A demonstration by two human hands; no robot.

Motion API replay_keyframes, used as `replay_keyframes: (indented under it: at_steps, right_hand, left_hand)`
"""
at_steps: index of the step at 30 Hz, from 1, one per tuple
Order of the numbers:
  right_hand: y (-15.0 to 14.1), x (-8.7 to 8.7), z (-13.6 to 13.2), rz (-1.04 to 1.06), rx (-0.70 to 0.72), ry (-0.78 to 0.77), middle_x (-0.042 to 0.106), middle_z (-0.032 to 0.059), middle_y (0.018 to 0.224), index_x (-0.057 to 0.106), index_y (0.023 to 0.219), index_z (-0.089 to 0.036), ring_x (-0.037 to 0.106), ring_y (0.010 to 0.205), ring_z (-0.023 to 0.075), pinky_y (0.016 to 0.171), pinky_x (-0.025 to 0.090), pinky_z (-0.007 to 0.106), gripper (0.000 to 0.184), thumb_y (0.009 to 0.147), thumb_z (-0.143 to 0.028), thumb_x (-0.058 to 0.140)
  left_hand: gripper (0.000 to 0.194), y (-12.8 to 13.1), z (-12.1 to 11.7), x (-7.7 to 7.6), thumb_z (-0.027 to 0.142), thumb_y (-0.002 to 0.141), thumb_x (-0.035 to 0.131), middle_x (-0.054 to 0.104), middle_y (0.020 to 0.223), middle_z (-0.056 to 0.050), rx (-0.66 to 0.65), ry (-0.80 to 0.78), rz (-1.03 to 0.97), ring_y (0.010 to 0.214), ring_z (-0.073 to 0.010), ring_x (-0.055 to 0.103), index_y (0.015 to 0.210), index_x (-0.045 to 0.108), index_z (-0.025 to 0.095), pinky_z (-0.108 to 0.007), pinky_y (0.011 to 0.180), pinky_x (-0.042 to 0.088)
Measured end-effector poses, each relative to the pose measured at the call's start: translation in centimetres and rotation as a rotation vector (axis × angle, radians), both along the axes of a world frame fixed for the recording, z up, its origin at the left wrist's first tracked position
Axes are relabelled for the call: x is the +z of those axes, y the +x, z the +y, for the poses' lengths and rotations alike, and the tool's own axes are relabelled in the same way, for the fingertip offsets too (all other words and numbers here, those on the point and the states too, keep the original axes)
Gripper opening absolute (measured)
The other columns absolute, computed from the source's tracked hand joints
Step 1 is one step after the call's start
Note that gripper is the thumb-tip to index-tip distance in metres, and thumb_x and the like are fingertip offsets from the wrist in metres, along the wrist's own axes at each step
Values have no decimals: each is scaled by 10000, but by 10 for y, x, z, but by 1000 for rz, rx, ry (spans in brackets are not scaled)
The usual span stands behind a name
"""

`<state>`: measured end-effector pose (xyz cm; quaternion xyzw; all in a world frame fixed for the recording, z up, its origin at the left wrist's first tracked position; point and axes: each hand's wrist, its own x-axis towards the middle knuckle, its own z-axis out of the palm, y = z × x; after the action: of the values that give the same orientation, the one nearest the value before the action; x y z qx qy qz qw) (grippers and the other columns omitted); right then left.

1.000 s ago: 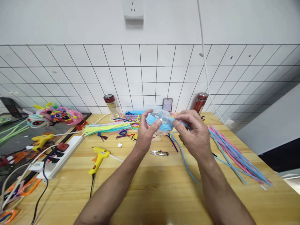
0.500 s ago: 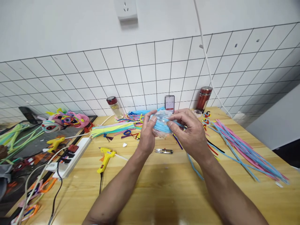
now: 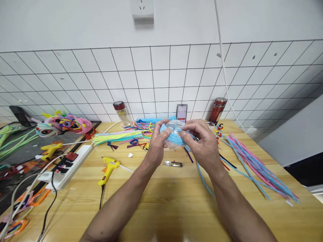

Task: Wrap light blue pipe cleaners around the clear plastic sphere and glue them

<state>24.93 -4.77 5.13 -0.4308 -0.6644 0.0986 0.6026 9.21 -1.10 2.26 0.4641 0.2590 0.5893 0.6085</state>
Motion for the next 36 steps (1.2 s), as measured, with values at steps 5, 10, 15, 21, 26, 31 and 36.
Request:
replay_keyframes:
  at_steps: [5,10,15,21,26,31,36]
  right_hand:
    - [2,-1,2,37,5,-7,719,49,1020,779,915,-271,665,950,223,766,532,361,28,935,-266,759]
    - [7,-2,6,115,31,-63,728,37,1015,769,930,-267,664,914,213,759,521,355,42,938,-307,765]
    - [9,-5,10,239,-17,-89,682,3,882,755,942,-257,563,722,167,642,460,310,92,906,-336,788]
    - [11,0,5,195,-59,-148,540,-42,726,752,965,-247,454,624,145,561,362,288,170,897,-389,817]
    - [12,2,2,155,-29,-201,491,-59,696,752,1018,-251,435,598,142,555,374,293,205,903,-412,804]
    - [12,5,2,118,-20,-260,463,-66,683,744,994,-250,427,601,139,569,377,299,188,866,-381,789]
    - [11,6,4,73,-3,-279,492,-53,735,740,1009,-255,480,647,151,598,415,310,208,824,-339,783]
  left_hand:
    - [566,0,1,-2,496,853,864,758,1175,-43,11,53,23,1066,-237,721,1310,629,260,-356,955,563]
    - [627,2,0,-2,459,827,906,719,1255,-74,135,122,104,1143,-270,696,1339,615,245,-409,1038,547]
    - [769,7,4,-8,371,769,939,615,1474,-144,471,405,325,1410,-347,591,1421,555,234,-509,1261,433]
    - [780,8,12,-18,387,850,879,551,1557,-195,637,802,505,1530,-372,519,1497,468,244,-595,1306,406]
    - [762,12,11,-23,387,802,913,588,1538,-190,617,833,548,1511,-387,546,1447,535,239,-604,1296,425]
    - [715,15,6,-22,401,760,936,636,1510,-176,508,769,543,1477,-395,580,1373,602,244,-596,1274,447]
    - [709,16,7,-23,374,784,920,635,1518,-185,513,769,527,1487,-390,583,1392,581,239,-596,1293,430]
